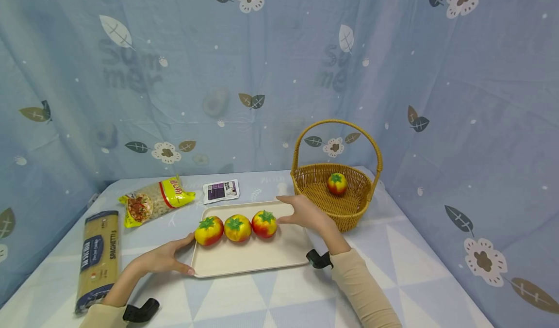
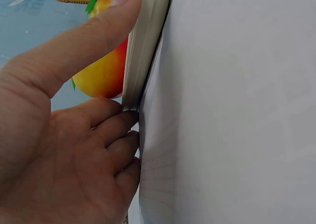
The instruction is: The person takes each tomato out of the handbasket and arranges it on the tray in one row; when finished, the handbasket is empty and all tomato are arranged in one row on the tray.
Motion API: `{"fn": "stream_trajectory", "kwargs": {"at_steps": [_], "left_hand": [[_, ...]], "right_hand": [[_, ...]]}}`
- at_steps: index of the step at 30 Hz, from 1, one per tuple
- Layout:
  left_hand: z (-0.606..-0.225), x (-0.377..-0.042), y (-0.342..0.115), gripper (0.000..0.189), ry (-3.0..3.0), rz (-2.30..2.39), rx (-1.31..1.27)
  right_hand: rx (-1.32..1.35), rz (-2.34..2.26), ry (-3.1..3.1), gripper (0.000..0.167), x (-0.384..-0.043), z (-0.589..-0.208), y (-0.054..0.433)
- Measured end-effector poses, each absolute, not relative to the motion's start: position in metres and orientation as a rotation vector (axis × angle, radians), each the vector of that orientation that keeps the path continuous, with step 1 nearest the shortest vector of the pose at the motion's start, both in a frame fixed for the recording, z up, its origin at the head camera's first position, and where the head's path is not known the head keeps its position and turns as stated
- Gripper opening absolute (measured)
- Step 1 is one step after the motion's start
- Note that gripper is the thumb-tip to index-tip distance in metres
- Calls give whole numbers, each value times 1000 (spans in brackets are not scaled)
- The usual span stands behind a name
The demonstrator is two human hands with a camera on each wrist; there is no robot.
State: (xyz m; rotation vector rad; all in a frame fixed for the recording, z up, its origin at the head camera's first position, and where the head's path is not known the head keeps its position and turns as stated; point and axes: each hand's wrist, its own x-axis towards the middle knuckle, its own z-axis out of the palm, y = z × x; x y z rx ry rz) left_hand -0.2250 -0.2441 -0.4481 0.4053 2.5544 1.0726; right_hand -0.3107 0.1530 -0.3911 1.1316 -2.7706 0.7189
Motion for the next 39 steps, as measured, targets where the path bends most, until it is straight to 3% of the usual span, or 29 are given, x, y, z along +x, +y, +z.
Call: {"fn": "stream_trajectory", "kwargs": {"at_steps": [22, 39], "left_hand": [[-450, -227, -243, 110, 2547, 1072, 397], [-449, -227, -245, 111, 2548, 1071, 387]], "right_hand": [[870, 704, -2887, 68, -331, -357, 208], [724, 559, -3029, 76, -373, -339, 259]]}}
